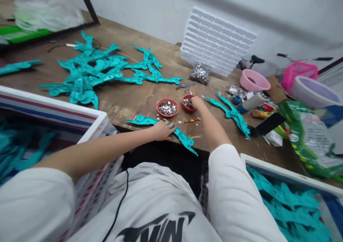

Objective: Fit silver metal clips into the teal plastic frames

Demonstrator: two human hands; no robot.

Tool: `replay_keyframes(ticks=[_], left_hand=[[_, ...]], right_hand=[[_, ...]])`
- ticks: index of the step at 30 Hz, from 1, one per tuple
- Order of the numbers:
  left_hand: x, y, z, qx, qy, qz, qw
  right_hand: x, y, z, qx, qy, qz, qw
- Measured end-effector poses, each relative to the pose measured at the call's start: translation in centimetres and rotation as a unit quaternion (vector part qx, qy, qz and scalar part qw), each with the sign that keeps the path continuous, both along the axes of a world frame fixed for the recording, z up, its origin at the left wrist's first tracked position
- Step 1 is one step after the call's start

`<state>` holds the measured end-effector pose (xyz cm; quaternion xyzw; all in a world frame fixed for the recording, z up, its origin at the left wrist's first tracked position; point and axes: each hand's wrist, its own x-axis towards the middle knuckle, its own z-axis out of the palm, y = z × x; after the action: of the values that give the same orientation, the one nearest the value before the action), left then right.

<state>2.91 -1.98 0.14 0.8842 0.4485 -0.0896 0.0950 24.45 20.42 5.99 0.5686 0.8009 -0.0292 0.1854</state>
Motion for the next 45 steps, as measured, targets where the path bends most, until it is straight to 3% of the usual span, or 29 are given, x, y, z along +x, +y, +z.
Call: replay_keyframes(ticks=[5, 14, 18, 22, 28, 34, 40, 45], left_hand=[[-1.7, 0.8, -0.1, 0.01, -0.005, -0.046, 0.999], [-4.3, 3.8, 1.9, 0.013, -0.102, -0.144, 0.984], [-4.4, 4.2, 0.2, -0.036, -0.134, -0.196, 0.971], [-4.2, 3.5, -2.2, -0.065, -0.155, -0.192, 0.967], [-3.8, 2.7, -3.5, -0.082, -0.166, -0.175, 0.967], [-3.5, 2.3, -2.9, -0.09, -0.13, -0.172, 0.972], [-3.2, 1.9, -2.0, -0.099, -0.126, -0.157, 0.975], [-3.7, 3.6, 0.1, -0.006, -0.159, -0.135, 0.978]], right_hand=[[2.6, 1.7, -0.6, 0.056, 0.066, -0.009, 0.996], [5.5, 0.7, -2.0, 0.146, 0.233, -0.037, 0.961], [5.8, 1.5, -3.2, 0.155, 0.272, -0.055, 0.948], [6.3, 1.8, -4.0, 0.149, 0.262, -0.067, 0.951], [5.5, 1.3, -4.5, 0.087, 0.197, 0.001, 0.977], [3.7, 2.8, -4.6, 0.012, 0.131, 0.046, 0.99], [5.8, 5.3, -4.5, 0.084, 0.163, 0.032, 0.983], [7.6, 4.5, -6.0, 0.095, 0.209, 0.023, 0.973]])
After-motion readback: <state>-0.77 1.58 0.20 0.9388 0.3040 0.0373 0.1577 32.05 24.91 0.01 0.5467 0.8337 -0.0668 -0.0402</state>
